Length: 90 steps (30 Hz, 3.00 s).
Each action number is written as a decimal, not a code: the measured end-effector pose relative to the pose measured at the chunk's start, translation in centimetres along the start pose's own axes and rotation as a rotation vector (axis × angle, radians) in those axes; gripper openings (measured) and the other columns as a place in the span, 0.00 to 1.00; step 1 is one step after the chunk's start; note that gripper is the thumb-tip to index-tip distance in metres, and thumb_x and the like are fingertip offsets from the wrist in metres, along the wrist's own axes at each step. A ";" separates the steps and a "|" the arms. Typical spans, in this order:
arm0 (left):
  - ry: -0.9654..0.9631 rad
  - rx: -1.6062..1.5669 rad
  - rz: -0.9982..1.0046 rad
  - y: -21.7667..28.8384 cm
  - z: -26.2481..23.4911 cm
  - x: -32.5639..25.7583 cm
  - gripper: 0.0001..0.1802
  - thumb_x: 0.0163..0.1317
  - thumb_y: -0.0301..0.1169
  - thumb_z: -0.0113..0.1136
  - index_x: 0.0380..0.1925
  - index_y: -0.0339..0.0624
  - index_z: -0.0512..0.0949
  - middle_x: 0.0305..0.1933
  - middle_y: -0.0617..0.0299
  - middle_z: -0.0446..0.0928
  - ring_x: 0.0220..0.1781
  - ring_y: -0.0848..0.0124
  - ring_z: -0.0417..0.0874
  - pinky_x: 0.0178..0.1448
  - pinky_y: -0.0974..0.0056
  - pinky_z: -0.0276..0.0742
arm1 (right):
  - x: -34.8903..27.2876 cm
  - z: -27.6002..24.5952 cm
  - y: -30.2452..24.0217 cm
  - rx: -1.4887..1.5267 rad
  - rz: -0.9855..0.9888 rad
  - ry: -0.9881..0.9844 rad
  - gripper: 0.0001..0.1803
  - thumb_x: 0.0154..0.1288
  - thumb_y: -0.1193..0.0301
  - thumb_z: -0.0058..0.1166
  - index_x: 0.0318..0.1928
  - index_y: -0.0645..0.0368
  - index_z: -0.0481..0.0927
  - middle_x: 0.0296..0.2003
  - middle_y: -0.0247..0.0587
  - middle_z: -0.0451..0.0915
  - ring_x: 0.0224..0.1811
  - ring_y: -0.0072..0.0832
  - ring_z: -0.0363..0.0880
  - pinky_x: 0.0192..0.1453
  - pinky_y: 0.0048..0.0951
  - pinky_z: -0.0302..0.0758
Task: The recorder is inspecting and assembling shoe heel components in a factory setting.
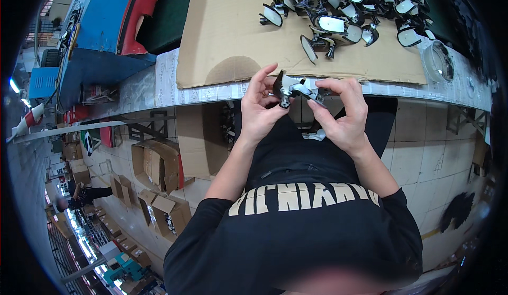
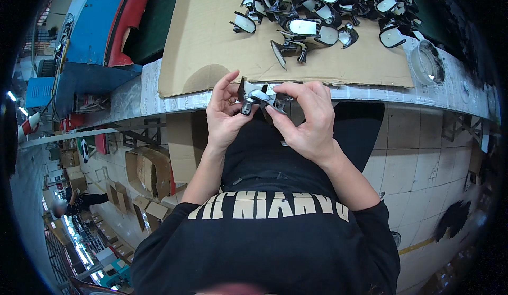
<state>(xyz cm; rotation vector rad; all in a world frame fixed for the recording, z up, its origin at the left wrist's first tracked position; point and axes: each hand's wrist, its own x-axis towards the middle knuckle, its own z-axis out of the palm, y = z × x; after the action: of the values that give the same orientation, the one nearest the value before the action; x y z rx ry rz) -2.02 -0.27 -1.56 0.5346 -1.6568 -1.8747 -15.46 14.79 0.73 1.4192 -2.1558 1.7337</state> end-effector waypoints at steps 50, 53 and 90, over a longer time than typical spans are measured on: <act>-0.146 0.324 0.018 1.6 -1.7 -0.4 0.32 0.50 0.20 0.71 0.60 0.35 0.81 0.48 0.61 0.87 0.44 0.79 0.85 0.49 0.71 0.82 | -0.8 -0.3 -0.7 0.089 0.075 -0.081 0.20 0.49 0.76 0.73 0.46 0.56 0.86 0.35 0.33 0.83 0.37 0.31 0.74 0.47 0.31 0.67; -0.179 0.316 0.015 1.7 -1.6 -0.6 0.33 0.49 0.19 0.69 0.61 0.36 0.81 0.47 0.61 0.87 0.42 0.80 0.85 0.47 0.72 0.82 | -0.7 0.0 -0.8 0.039 0.039 -0.094 0.20 0.49 0.75 0.74 0.46 0.55 0.86 0.34 0.33 0.84 0.38 0.32 0.75 0.48 0.31 0.67; -0.066 0.022 -0.314 1.5 -3.8 -1.5 0.36 0.51 0.13 0.69 0.65 0.29 0.75 0.50 0.58 0.86 0.48 0.78 0.85 0.54 0.72 0.81 | -0.2 -0.5 1.8 -0.120 0.090 0.073 0.18 0.51 0.74 0.72 0.45 0.58 0.86 0.35 0.36 0.81 0.37 0.31 0.73 0.46 0.32 0.70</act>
<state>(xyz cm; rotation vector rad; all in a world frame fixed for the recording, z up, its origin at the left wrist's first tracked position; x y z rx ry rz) 1.76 -2.27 -0.75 0.7882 -1.7173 -2.1166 -16.72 15.25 -0.52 1.2310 -2.2747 1.6247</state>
